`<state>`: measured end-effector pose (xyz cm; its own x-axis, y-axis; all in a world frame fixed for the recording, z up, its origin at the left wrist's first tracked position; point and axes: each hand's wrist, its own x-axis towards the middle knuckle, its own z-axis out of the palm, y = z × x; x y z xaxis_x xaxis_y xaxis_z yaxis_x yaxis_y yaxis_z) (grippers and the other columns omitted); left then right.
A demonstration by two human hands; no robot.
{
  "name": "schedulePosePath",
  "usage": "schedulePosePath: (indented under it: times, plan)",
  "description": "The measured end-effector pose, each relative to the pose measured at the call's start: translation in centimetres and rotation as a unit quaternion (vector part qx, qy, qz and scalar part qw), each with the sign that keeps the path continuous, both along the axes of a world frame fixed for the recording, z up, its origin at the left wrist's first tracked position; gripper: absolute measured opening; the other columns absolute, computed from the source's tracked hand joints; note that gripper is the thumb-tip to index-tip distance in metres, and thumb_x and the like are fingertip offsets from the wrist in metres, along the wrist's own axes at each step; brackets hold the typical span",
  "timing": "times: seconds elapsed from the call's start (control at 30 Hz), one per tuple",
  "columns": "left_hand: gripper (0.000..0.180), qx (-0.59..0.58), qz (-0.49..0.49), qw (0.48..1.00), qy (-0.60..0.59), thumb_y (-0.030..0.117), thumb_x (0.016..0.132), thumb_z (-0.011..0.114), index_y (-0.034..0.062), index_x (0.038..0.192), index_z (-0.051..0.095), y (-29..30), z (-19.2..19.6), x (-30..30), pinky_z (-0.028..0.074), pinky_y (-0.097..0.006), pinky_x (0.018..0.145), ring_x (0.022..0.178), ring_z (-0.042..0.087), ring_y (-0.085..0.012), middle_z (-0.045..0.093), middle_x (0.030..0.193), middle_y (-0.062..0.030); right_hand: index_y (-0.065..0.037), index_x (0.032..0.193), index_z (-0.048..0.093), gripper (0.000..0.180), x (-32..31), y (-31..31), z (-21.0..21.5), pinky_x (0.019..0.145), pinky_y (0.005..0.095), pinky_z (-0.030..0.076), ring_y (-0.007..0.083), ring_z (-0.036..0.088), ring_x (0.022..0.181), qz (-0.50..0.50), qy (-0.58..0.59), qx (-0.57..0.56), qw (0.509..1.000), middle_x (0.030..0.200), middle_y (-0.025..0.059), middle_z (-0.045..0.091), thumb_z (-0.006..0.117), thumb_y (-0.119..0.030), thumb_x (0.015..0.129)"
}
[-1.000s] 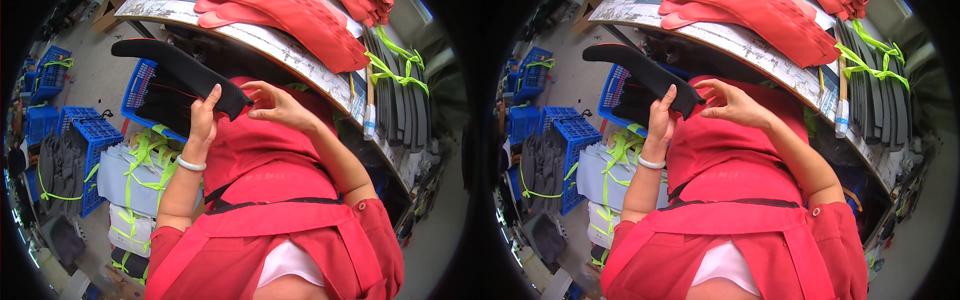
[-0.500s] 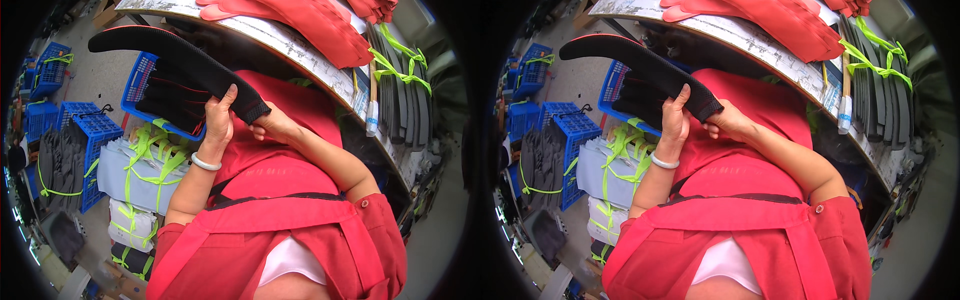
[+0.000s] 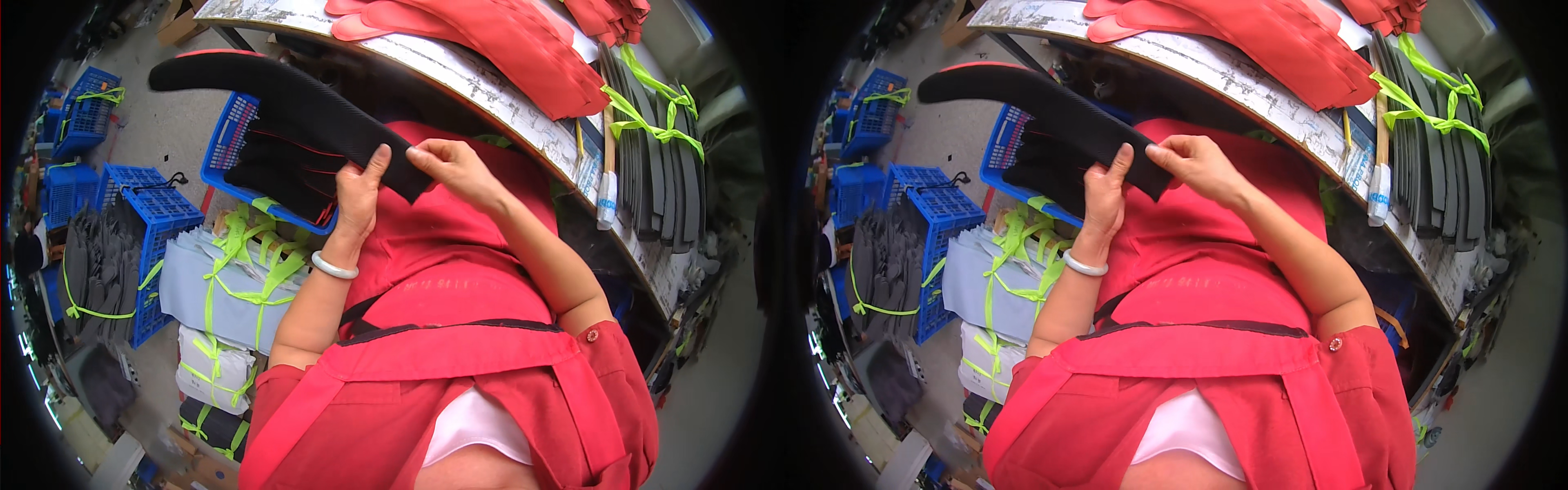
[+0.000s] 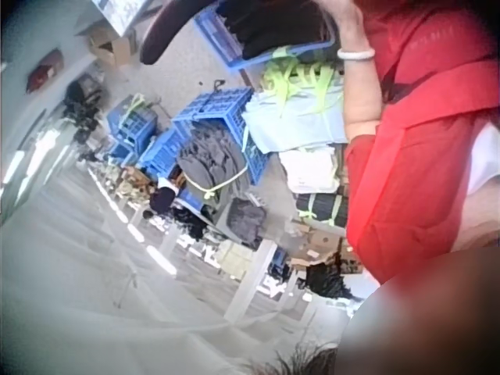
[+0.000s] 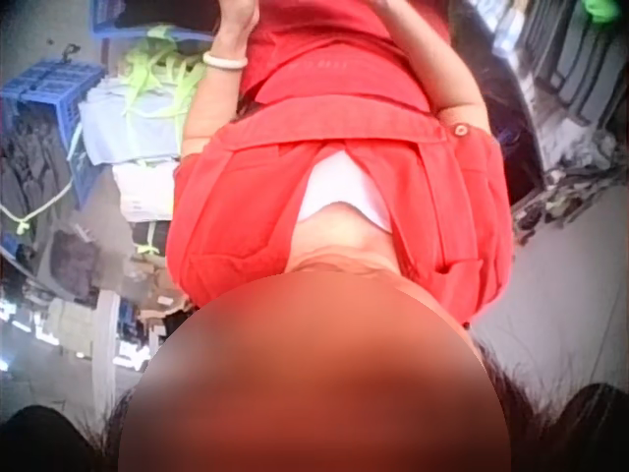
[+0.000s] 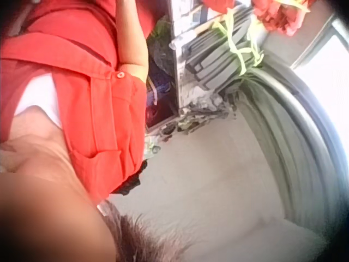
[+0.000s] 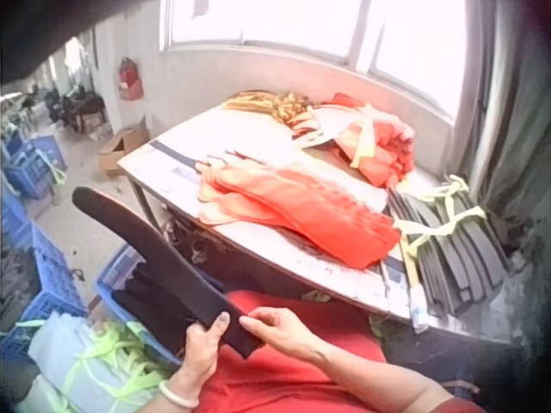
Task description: Manually checking and stitching components of sports or protective gear in a factory workshop.
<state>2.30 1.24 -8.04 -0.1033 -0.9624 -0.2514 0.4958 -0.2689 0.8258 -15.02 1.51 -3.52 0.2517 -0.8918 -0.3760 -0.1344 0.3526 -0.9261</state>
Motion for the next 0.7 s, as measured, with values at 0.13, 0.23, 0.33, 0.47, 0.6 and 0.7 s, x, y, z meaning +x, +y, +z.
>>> schedulePosePath:
  times: [0.13,0.23,0.33,0.47,0.6,0.7]
  plan:
    - [0.027,0.044,-0.172,0.982,0.057,0.009,0.09,0.068,-0.0021,0.115,0.062,0.5,0.0,0.7,0.051,-0.027,0.084,0.095,0.062,-0.0122,0.066,0.108,-0.0051,0.0,0.099,0.065,0.026,-0.5,-0.3,-1.1,0.059,0.0298,0.048,0.0137,0.06,0.063,-0.019,0.088,-0.096,0.991,0.07,0.0081,0.063,0.064,-0.025,0.093]
    - [0.027,0.051,-0.168,0.981,0.08,0.005,0.089,0.068,-0.002,0.114,0.062,1.1,-1.6,0.4,0.052,-0.026,0.083,0.095,0.063,-0.0136,0.066,0.106,-0.0057,-0.001,0.097,0.061,0.022,-0.2,-0.3,-2.3,0.057,0.0315,0.047,0.0166,0.057,0.059,0.002,0.2,-0.317,0.927,0.07,0.0143,0.06,0.06,-0.022,0.095]
    - [0.021,0.012,-0.225,0.974,-0.019,0.008,0.09,0.067,-0.0025,0.108,0.064,1.5,-1.7,0.5,0.056,-0.027,0.067,0.084,0.066,-0.0155,0.068,0.096,-0.0083,0.0,0.092,0.059,0.031,0.8,0.0,-2.1,0.058,0.0326,0.046,0.0189,0.057,0.061,0.026,0.315,-0.231,0.92,0.071,0.0172,0.058,0.057,-0.031,0.097]
    - [0.018,0.031,-0.195,0.97,-0.14,0.014,0.094,0.063,-0.0031,0.096,0.068,-1.0,-1.7,3.0,0.056,-0.027,0.061,0.074,0.068,-0.0163,0.069,0.086,-0.0091,0.0,0.089,0.059,0.037,0.2,-0.1,-1.6,0.057,0.0318,0.045,0.012,0.055,0.062,-0.025,0.184,-0.163,0.969,0.067,0.0124,0.057,0.055,-0.035,0.099]
    - [0.028,-0.01,-0.144,0.988,-0.051,0.022,0.094,0.064,-0.0041,0.103,0.065,0.0,-1.3,1.3,0.059,-0.029,0.063,0.083,0.068,-0.0175,0.069,0.096,-0.0119,0.001,0.091,0.062,0.037,-0.6,-0.3,-2.4,0.057,0.0304,0.045,0.0102,0.054,0.063,-0.073,0.059,-0.098,0.991,0.067,0.0083,0.059,0.055,-0.035,0.099]
    - [0.025,0.08,-0.177,0.977,0.082,0.019,0.095,0.063,-0.0039,0.105,0.065,-0.5,1.2,1.9,0.059,-0.03,0.064,0.084,0.068,-0.0166,0.069,0.098,-0.0106,0.001,0.091,0.062,0.037,-0.6,0.3,-2.1,0.057,0.0303,0.045,0.01,0.054,0.063,-0.03,0.18,-0.154,0.971,0.067,0.0081,0.059,0.055,-0.035,0.099]
